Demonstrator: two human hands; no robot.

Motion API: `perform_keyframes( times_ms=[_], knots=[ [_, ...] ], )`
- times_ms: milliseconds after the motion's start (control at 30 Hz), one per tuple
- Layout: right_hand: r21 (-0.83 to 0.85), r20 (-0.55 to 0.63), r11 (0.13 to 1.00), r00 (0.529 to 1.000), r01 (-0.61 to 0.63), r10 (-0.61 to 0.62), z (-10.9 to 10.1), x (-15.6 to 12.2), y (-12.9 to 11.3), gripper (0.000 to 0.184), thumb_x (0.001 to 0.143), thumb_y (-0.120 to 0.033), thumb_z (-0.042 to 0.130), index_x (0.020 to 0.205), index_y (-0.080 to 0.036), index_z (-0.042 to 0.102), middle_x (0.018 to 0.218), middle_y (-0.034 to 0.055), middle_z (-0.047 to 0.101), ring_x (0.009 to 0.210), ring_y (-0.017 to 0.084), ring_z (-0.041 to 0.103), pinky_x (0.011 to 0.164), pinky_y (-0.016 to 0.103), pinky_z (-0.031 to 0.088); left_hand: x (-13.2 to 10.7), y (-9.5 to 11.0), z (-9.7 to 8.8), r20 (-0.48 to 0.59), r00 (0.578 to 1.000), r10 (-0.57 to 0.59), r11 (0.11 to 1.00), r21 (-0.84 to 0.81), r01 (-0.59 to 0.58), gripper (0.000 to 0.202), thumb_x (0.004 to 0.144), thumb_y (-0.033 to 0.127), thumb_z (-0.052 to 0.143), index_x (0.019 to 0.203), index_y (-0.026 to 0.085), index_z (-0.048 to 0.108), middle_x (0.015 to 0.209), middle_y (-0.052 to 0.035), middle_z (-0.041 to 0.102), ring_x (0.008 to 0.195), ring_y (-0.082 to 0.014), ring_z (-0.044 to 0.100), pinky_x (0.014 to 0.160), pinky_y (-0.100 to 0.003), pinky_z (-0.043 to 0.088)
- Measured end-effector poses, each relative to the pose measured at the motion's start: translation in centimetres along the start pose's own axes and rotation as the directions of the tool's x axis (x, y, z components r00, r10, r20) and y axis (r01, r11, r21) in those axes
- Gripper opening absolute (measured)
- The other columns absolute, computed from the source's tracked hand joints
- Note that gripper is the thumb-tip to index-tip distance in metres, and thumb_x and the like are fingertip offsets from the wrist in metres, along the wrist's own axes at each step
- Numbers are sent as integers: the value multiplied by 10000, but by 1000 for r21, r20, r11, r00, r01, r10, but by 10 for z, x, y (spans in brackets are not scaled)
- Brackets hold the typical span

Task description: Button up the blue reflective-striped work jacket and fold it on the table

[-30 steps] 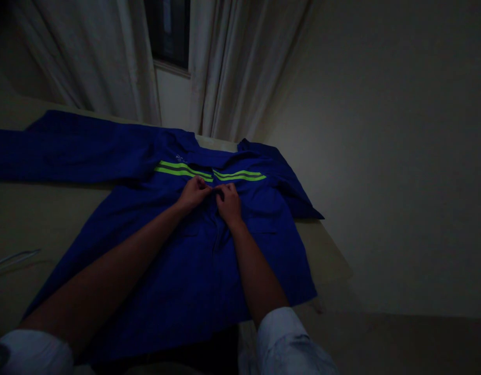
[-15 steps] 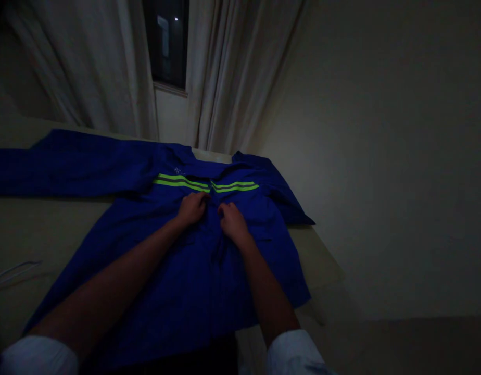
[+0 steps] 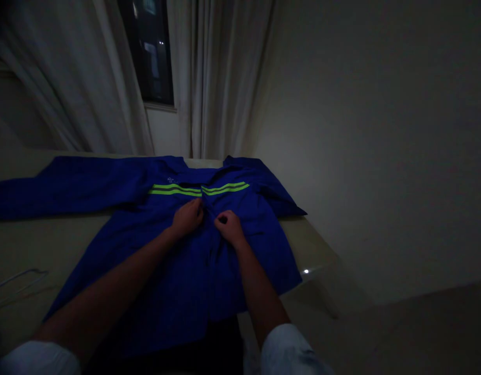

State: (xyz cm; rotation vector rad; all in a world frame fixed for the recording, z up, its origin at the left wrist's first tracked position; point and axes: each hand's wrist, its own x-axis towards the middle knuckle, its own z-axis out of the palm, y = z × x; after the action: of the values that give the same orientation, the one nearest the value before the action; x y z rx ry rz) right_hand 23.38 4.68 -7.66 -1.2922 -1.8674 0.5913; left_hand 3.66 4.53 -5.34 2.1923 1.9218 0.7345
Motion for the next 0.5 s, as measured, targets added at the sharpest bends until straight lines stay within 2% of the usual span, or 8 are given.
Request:
perform_keyframes(
  times_ms=[133,267,367,500],
  knots=[
    [112,63,993,997,-43,36,-3,5,3,69,757,-181,704,721,-210,755,970,61,747,954,211,715,919,361,545,-15,7,-9,137,990,46,998,27,-50,180,910,234,552,986,202,712,1050,-119,699,1005,-274,671,865,-357,507],
    [199,107,977,993,-76,56,-1,5,4,86,717,-171,712,766,-201,776,1028,66,745,968,196,716,929,342,542,-37,1,-11,229,965,126,992,-24,-124,193,824,276,681,991,277,777,1079,-78,723,998,-284,665,840,-363,500],
    [223,108,972,993,-73,50,-2,3,4,87,722,-217,731,795,-199,776,994,53,737,903,181,707,885,325,549,-47,-4,-11,188,967,173,984,-76,-161,201,887,300,647,1029,294,790,1093,-67,740,999,-281,661,856,-376,491],
    [149,156,988,988,-32,8,-7,-1,2,59,705,-244,772,721,-189,758,1025,62,719,868,172,694,841,313,550,-49,-5,-9,129,979,158,972,-195,-131,192,949,334,620,1009,266,790,1056,-66,747,987,-252,665,882,-360,486]
  ],
)
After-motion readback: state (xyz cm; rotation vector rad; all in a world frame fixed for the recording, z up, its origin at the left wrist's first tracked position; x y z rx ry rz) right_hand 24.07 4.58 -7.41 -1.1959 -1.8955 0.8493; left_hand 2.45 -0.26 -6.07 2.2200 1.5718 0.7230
